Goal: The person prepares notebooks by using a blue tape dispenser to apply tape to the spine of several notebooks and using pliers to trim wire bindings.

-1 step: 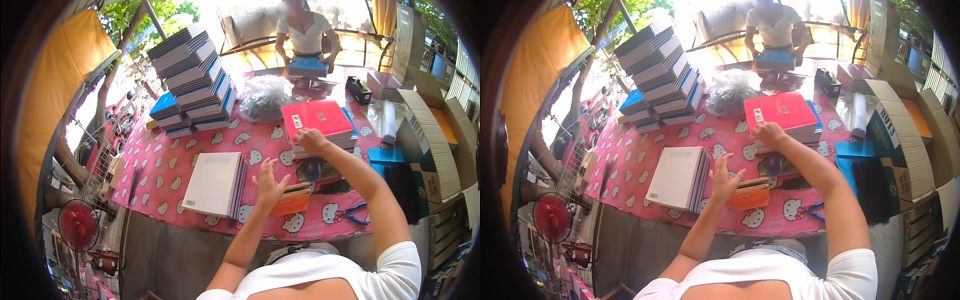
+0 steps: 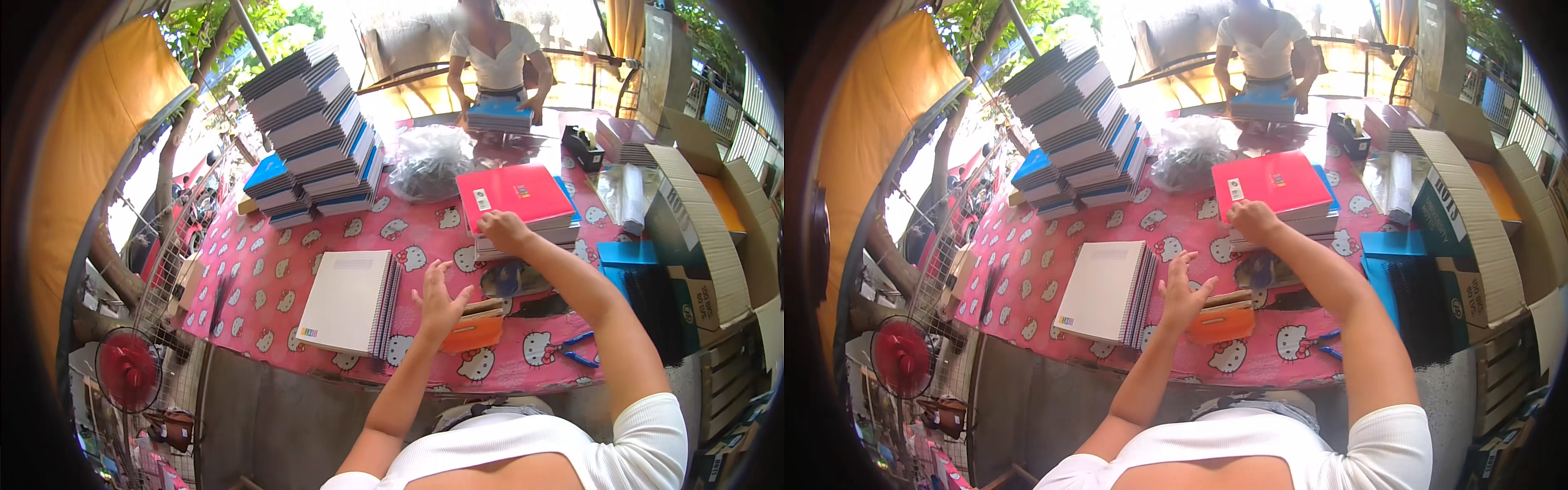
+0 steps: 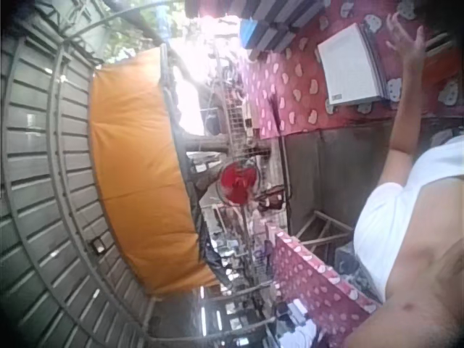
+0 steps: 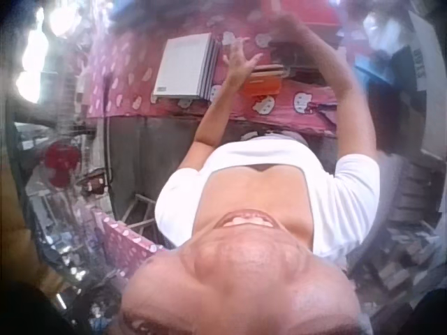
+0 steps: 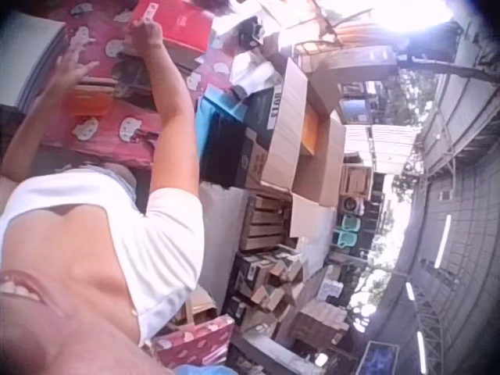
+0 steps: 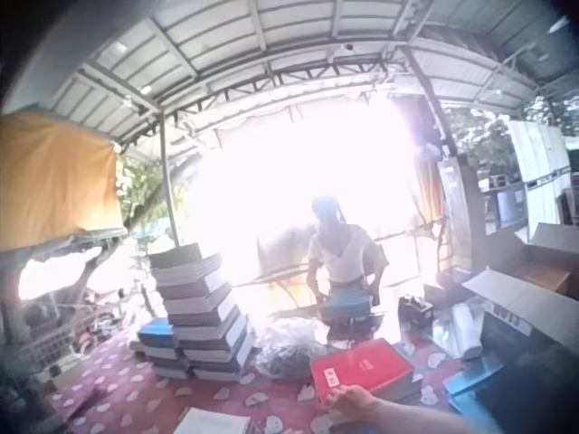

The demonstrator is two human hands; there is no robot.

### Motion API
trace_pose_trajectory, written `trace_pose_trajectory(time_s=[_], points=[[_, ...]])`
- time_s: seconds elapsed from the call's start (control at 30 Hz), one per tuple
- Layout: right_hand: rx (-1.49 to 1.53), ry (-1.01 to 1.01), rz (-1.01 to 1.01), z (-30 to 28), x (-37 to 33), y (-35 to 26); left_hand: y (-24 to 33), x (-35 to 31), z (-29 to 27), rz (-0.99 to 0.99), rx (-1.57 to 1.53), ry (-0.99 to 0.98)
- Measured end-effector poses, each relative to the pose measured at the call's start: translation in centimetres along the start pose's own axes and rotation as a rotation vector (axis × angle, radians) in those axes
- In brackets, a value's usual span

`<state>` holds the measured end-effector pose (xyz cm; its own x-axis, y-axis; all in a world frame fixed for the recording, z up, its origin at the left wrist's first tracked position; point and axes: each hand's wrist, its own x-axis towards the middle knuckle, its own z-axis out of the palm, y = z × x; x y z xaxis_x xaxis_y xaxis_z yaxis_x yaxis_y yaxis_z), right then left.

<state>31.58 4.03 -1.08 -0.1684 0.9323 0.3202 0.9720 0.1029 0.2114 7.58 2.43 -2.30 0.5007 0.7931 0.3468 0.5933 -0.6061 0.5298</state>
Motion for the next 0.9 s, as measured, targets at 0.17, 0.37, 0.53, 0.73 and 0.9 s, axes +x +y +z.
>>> trace_pose_trajectory(time_s=[0.17, 0.37, 0.53, 0.73, 0.9], points=[[0.102, -0.06, 0.045, -2.8, -0.4, 1.0, 0.6, 1.4, 1.4, -0.151, -0.395, -0.078], [0.424, 0.355, -0.236, -12.0, -6.4, -6.2, -1.2, 1.9, -0.3, 0.33, -0.249, 0.239], [0.708, 0.777, 0.409, -6.7, -12.2, -2.1, 1.4, -0.1, -7.1, -0.102, -0.769, 0.345], [1.711, 0.163, 0.397, -1.8, -14.3, -4.5, 2.6, -2.7, -12.8, -0.007, -0.811, 0.353], [1.507, 0.371, 0.36, -1.5, -14.2, -7.2, 0.7, -3.2, -12.1, -0.087, -0.889, 0.38]])
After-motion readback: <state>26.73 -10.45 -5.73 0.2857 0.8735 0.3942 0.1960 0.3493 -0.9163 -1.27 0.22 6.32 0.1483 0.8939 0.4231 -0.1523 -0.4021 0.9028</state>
